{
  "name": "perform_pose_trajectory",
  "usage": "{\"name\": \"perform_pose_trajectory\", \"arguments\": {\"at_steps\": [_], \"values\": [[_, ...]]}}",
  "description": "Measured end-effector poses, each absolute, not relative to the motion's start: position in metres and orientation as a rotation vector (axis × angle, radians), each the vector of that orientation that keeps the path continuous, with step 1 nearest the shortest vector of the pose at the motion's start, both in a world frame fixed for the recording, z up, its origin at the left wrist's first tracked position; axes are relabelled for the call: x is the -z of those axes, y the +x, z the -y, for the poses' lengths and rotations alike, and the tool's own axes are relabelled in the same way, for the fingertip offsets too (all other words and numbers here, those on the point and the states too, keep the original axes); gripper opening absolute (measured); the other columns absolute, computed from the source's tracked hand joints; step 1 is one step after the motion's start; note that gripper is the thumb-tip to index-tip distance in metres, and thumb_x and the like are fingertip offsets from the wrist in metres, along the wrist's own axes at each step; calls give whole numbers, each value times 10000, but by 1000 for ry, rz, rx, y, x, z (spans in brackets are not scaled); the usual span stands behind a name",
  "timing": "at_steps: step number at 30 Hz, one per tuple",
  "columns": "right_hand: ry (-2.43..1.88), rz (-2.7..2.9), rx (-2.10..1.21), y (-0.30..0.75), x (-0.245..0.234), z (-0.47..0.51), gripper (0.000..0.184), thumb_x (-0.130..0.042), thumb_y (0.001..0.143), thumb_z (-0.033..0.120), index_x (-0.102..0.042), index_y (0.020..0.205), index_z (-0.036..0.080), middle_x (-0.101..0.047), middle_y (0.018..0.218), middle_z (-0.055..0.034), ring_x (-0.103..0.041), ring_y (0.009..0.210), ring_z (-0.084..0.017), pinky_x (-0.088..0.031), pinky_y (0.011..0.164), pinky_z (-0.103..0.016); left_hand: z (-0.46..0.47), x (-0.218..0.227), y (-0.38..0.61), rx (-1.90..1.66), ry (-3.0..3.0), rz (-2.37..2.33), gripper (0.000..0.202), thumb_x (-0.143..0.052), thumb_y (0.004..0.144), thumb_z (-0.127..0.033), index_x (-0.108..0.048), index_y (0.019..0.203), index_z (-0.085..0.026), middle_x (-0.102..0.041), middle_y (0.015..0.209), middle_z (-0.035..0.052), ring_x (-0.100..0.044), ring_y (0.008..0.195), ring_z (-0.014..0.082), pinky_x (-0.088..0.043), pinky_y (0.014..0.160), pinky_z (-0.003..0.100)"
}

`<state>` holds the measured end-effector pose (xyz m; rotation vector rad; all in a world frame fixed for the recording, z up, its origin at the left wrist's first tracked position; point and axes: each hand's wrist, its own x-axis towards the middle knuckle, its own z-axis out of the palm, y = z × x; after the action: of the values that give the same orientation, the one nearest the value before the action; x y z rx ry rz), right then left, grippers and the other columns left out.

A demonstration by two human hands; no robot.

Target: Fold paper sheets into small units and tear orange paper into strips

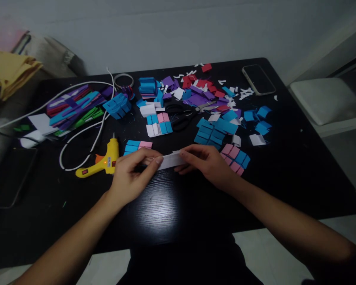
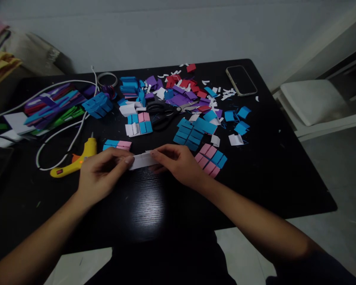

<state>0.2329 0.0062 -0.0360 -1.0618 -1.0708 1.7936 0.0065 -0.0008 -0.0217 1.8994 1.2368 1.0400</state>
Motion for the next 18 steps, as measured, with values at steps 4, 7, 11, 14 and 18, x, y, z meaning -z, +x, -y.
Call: {"name": "perform_pose_trajectory", "arguments": {"at_steps": [4, 7, 11, 14, 18], "values": [[-1069, 1089, -1765, 234, 37, -6, 270, -878, 814, 418, -802, 970, 211, -799, 918, -22, -783, 799, -176, -678, 798, -353, 1, 21, 8, -991, 1827, -1212, 63, -689, 948, -214, -742, 973, -190, -744, 786, -12, -670, 633, 103, -531, 593, 210], [-1043, 1128, -1732, 235, 41, -6, 285, -897, 784, 303, -787, 1038, 233, -806, 1025, -25, -779, 958, -194, -646, 938, -387, 0, 22, 8, -927, 1712, -1179, 114, -682, 961, -262, -735, 1023, -183, -741, 774, -3, -693, 638, 125, -554, 612, 230], [-1021, 1188, -1635, 234, 45, -4, 429, -870, 753, 164, -740, 1150, 263, -765, 1211, -35, -751, 1055, -202, -621, 985, -404, -2, 22, 8, -899, 1536, -1191, 142, -667, 967, -300, -725, 1027, -185, -715, 738, -7, -692, 618, 141, -557, 596, 244], [-1030, 1194, -1557, 232, 44, -1, 472, -828, 775, 126, -694, 1201, 279, -713, 1302, -38, -745, 1021, -188, -639, 920, -378, -4, 23, 9, -873, 1383, -1168, 173, -668, 959, -335, -713, 1037, -188, -721, 777, 3, -714, 622, 158, -592, 612, 274], [-1029, 1287, -1438, 232, 41, 1, 287, -772, 818, 118, -720, 1064, 256, -687, 1283, -46, -731, 1053, -191, -635, 894, -352, -7, 25, 7, -823, 1205, -1130, 186, -681, 933, -357, -693, 1019, -193, -718, 812, 4, -731, 639, 173, -617, 616, 294]]}}
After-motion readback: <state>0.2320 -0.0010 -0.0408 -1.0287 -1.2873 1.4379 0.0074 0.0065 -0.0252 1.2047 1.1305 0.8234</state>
